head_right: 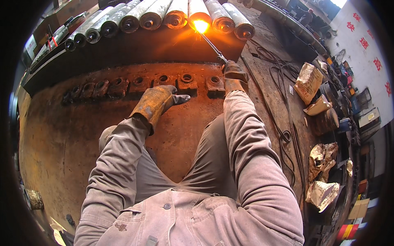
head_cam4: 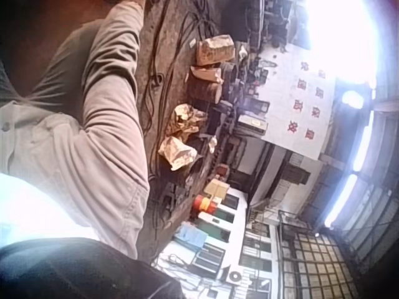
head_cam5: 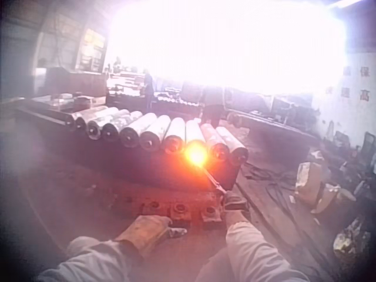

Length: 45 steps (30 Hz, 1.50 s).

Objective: The person uses a welding torch to join metal pipes arranged in a row on a workbench. They systematically move the torch along the seams of the pipes, creating bright sparks and molten metal as they weld each section.

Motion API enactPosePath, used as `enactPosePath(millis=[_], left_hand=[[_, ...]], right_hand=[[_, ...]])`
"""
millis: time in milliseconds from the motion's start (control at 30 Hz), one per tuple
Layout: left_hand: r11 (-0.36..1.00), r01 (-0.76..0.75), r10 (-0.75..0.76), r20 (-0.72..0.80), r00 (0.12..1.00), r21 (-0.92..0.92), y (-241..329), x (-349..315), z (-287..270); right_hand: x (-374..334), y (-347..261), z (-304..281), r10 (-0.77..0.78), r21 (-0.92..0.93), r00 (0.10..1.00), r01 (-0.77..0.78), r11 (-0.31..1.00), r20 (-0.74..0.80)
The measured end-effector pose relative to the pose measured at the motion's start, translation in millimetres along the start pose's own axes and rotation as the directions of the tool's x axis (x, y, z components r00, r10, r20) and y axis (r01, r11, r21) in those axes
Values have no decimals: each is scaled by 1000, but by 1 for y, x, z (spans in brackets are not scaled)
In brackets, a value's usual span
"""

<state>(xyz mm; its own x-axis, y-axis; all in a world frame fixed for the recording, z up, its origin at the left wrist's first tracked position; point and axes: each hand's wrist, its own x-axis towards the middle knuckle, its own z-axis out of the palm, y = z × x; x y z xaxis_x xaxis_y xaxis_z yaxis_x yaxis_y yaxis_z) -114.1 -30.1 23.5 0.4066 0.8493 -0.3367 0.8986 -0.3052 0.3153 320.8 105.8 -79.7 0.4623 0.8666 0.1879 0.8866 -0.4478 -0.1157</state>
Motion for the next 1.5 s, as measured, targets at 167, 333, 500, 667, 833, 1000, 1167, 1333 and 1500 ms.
enactPosePath(millis=[167,333,500,667,833,1000,1167,1333,1500], left_hand=[[1000,-29,29,-28,999,-2,1,-7,-3],[1000,-8,8,-23,1000,-15,-2,-6,-2],[1000,-4,4,-20,1000,-9,-6,3,3],[1000,-15,15,-65,998,-10,-1,1,6],[1000,-28,28,-79,996,11,5,-12,-1],[1000,-14,16,-57,998,21,2,-12,-1],[1000,9,-10,-22,1000,-17,3,-5,-3],[999,40,-39,26,999,-36,7,-12,-10],[999,20,-20,-6,1000,-46,5,-12,-6]], right_hand=[[0,6,-2,0,-46,1000,-1,999,-25],[-12,-7,-14,28,-2,999,-27,1000,32],[-21,-13,-27,58,18,996,-60,998,73],[-26,-8,-37,98,27,990,-101,995,102],[-31,-12,-42,94,13,991,-96,995,91],[-40,-26,-45,82,15,993,-84,996,88],[-43,-25,-51,86,14,994,-87,996,70],[-47,-30,-50,84,7,994,-85,996,70],[-38,-26,-42,70,5,997,-71,997,41]])
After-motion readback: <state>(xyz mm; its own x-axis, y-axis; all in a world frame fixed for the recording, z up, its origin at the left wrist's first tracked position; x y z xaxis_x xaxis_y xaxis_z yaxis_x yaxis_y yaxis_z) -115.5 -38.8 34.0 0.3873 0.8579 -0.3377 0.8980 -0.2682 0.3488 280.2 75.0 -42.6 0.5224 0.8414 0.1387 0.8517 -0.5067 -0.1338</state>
